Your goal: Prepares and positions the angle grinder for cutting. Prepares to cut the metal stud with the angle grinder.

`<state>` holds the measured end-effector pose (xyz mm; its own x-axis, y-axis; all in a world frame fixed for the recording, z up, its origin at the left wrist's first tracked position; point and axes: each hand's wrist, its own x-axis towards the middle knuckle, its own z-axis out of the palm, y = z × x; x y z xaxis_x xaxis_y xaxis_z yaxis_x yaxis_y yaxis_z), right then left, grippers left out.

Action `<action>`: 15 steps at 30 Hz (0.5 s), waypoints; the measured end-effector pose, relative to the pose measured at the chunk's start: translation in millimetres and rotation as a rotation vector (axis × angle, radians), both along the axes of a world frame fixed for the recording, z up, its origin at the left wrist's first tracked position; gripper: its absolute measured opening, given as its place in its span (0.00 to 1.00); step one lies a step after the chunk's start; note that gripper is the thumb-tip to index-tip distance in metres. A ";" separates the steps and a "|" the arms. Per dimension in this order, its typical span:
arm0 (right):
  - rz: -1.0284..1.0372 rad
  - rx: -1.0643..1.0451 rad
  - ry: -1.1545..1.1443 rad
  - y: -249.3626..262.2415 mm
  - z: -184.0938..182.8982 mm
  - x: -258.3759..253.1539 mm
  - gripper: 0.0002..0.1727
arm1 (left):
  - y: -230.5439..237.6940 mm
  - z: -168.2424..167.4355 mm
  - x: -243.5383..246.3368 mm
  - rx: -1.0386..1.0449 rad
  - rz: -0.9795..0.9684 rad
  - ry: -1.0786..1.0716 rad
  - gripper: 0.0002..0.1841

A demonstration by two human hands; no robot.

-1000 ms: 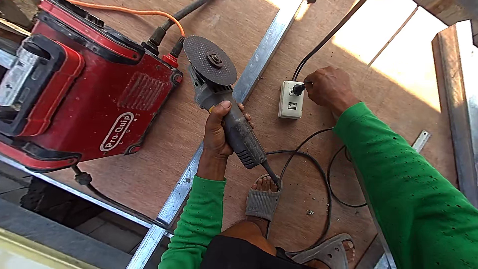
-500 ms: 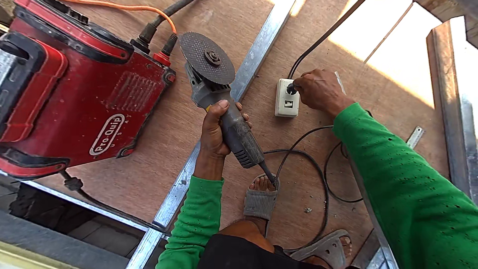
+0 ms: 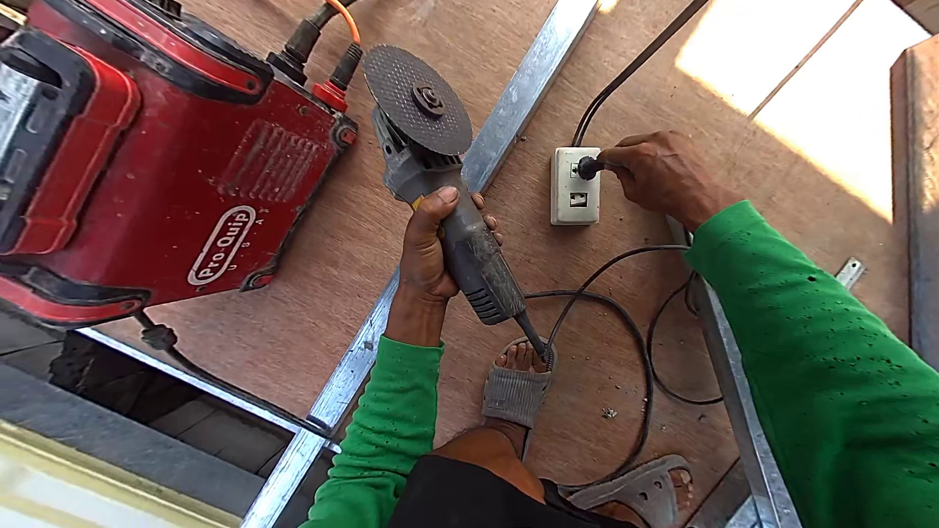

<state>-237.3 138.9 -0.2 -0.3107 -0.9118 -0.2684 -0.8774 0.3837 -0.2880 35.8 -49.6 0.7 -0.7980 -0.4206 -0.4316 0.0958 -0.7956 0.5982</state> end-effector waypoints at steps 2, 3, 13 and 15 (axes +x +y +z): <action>0.041 0.049 0.041 -4.2 4.6 2.0 0.14 | 0.4 -1.2 0.6 0.008 0.001 -0.004 0.18; 0.059 0.065 0.055 -5.4 6.2 2.7 0.14 | 0.7 -1.5 0.8 0.009 0.000 -0.005 0.18; 0.095 0.146 0.020 -25.4 6.7 6.2 0.13 | 2.8 -3.8 -5.4 0.043 -0.016 -0.019 0.18; 0.065 0.173 0.012 -27.6 5.8 11.8 0.12 | 3.4 -4.6 -4.3 0.036 -0.023 -0.024 0.18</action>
<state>-225.5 111.2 5.6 -0.2569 -0.8709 -0.4190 -0.9050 0.3689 -0.2118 31.5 -46.2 -3.9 -0.7968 -0.3862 -0.4647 0.0634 -0.8182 0.5714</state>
